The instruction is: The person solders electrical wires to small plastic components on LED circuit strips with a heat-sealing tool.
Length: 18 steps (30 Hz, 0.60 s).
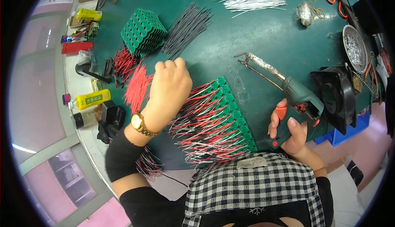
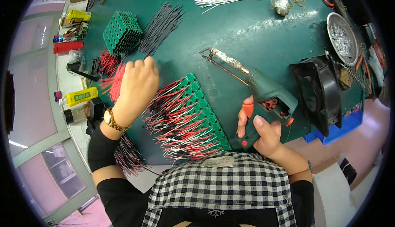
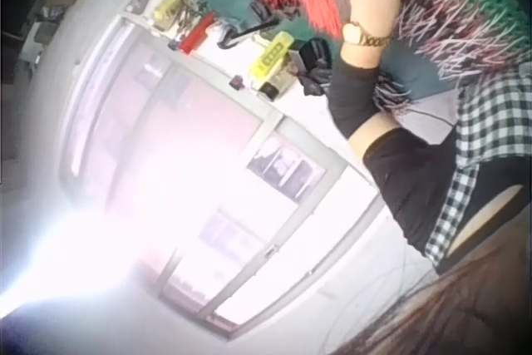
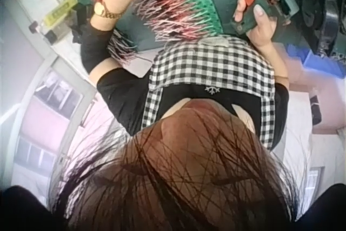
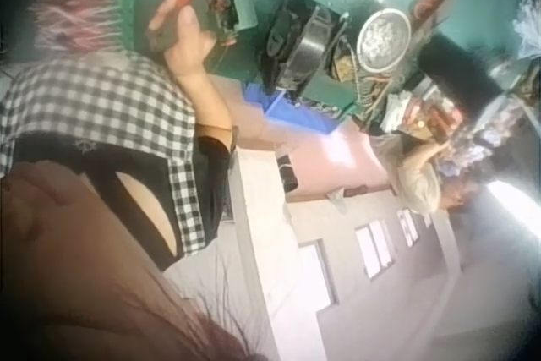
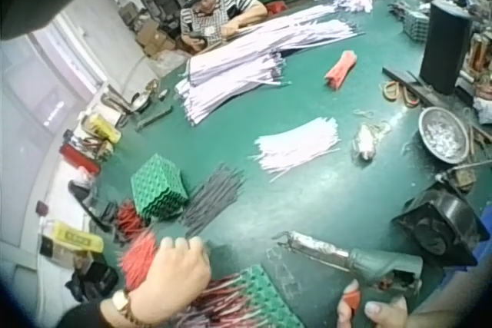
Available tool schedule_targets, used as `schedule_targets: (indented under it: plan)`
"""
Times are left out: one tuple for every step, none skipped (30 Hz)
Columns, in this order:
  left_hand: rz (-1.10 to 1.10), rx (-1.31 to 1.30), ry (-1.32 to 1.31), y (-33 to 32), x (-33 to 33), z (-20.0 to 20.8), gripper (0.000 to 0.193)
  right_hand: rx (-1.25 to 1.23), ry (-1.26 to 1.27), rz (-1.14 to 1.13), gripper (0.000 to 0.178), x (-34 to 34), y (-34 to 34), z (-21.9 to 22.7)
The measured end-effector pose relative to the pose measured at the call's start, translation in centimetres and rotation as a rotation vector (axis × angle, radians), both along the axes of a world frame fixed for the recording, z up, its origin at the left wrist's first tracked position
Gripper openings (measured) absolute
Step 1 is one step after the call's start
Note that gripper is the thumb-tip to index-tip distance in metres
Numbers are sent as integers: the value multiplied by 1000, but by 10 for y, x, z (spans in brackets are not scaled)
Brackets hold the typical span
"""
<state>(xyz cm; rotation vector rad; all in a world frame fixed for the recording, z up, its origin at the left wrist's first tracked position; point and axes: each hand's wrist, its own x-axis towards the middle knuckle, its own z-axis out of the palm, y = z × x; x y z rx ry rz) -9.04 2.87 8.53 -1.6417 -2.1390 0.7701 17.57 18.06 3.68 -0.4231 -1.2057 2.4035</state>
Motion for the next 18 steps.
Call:
schedule_targets:
  plan:
    - [-18, -145, 14, 6, 1, 6, 8, 4, 6, 0, 40, 0, 0, -1]
    - [-37, -290, 30, 11, 1, 7, 8, 2, -1, -4, 40, 1, -1, 0]
    - [-29, -296, 30, 12, -2, 2, 8, -12, -3, 15, 40, -1, -1, -1]
    - [-138, -298, 113, 14, -7, -8, 8, -19, -7, 27, 40, -1, -1, 1]
    - [-246, -300, 196, 14, -9, -14, 9, -16, -10, 27, 40, 0, -2, 3]
    - [-250, -298, 195, 15, -8, -16, 9, -27, -12, 26, 40, 0, -2, 2]
    - [-167, -276, 177, 16, -6, -18, 10, -39, -15, 24, 40, 1, -2, 2]
    - [-84, -254, 157, 17, -5, -19, 11, -37, -18, 21, 40, 0, -2, 2]
    - [33, -182, 56, 18, -4, -19, 9, -42, -17, 19, 40, -1, -2, 2]
    - [32, -180, 50, 18, -2, -16, 9, -47, -17, 18, 41, -1, -2, 2]
    - [52, 27, -107, 15, 2, -12, 13, -58, -26, 14, 41, 0, -3, 2]
    - [69, 234, -263, 14, 4, -8, 18, -56, -31, 11, 41, 0, -3, 1]
    - [94, 319, -380, 12, 7, -6, 22, -55, -32, 10, 42, 0, -3, 0]
    - [92, 322, -387, 11, 10, -10, 22, -52, -34, 10, 42, 0, -3, -2]
    - [124, 479, -547, 8, 15, -15, 19, -50, -39, 19, 42, -1, -3, -1]
    - [155, 638, -705, 5, 19, -22, 16, -40, -46, 27, 43, -2, -3, -1]
    - [228, 681, -795, 2, 22, -29, 11, -30, -54, 34, 43, -2, -4, 0]
    - [236, 687, -801, 1, 25, -34, 11, -26, -62, 41, 43, -3, -4, 0]
